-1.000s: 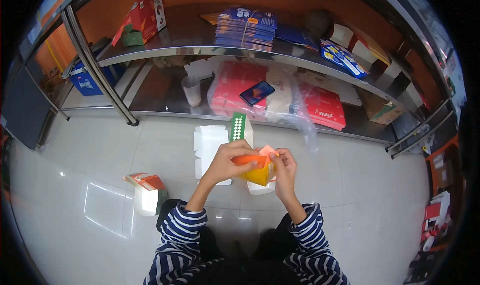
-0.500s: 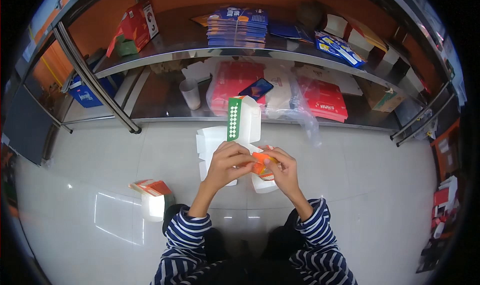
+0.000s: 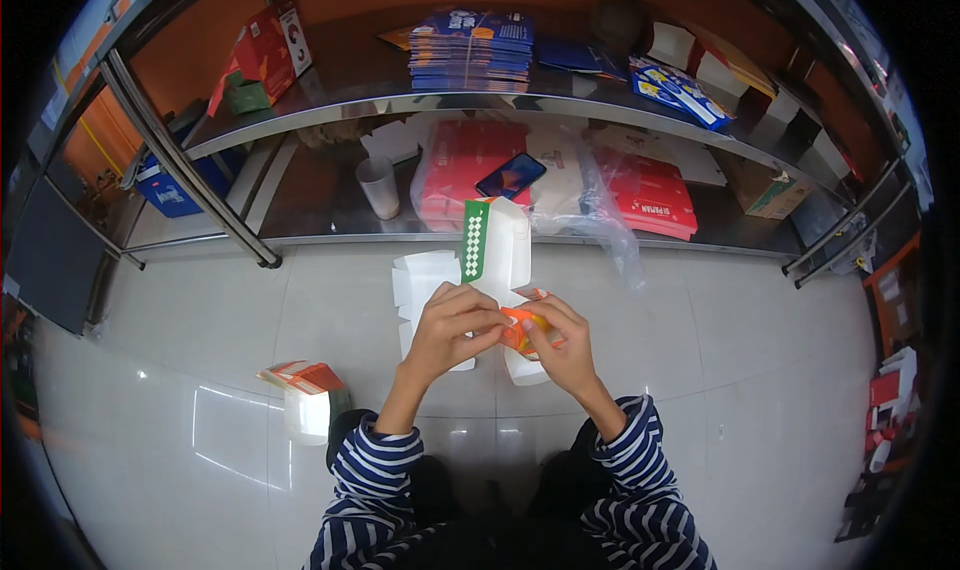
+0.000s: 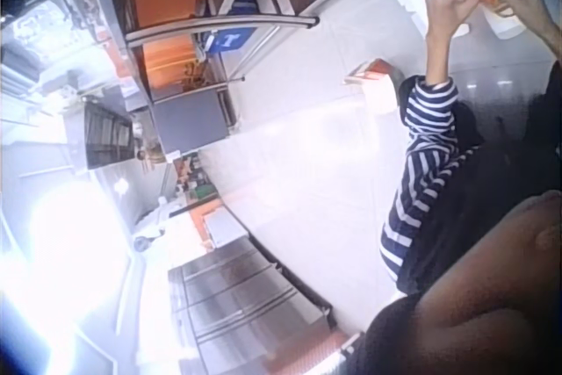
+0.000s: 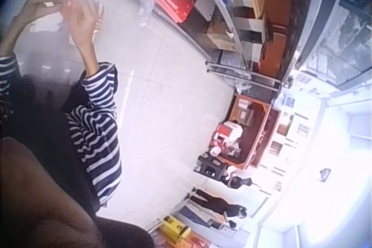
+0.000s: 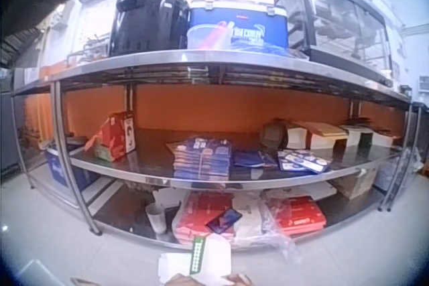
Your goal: The person sits on the floor and folds flat paper sheets into small rectangular boxes. They fold the sides and tuck the flaps to form the box shape, then place the finished boxes into a stack.
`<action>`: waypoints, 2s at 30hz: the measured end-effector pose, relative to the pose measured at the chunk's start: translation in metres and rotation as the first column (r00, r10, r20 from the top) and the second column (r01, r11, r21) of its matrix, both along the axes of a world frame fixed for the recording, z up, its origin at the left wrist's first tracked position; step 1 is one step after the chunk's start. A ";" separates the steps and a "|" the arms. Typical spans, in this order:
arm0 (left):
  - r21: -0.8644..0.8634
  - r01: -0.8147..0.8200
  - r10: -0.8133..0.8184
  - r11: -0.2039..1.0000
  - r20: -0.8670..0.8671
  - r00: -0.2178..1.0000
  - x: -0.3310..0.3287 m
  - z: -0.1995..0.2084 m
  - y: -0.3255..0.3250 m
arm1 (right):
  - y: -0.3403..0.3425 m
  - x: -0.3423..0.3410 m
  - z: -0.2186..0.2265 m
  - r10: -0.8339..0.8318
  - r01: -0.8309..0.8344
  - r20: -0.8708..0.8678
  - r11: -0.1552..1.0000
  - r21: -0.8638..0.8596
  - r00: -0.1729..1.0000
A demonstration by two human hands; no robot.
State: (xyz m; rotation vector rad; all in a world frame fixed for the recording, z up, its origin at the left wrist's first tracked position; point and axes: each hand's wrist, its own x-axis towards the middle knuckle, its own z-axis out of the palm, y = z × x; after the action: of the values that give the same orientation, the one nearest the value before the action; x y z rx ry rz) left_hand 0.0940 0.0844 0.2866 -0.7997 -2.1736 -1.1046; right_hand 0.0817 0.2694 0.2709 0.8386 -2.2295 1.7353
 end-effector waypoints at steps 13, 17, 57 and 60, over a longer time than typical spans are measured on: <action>0.252 -0.089 -0.057 0.963 0.520 0.852 -0.002 0.000 0.002 | -0.001 0.000 -0.001 0.025 -0.009 -0.141 0.994 0.109 0.990; 0.036 -0.036 0.006 0.999 0.616 0.788 -0.005 0.006 -0.002 | 0.000 0.001 0.001 0.027 -0.001 -0.134 0.981 0.196 0.991; 0.569 -0.136 -0.400 0.811 0.708 0.582 -0.020 -0.020 -0.006 | 0.024 -0.027 0.000 0.411 0.080 0.550 0.745 -0.663 0.727; 0.582 -0.121 -0.426 0.804 0.706 0.566 -0.019 -0.018 0.001 | 0.027 -0.025 -0.003 0.377 0.070 0.522 0.757 -0.649 0.765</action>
State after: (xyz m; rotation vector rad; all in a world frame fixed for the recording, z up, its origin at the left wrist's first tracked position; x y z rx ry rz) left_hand 0.0749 0.0856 0.2683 -0.1649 -2.1744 -2.4868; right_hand 0.0569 0.2961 0.2675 0.2978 -1.6019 2.9646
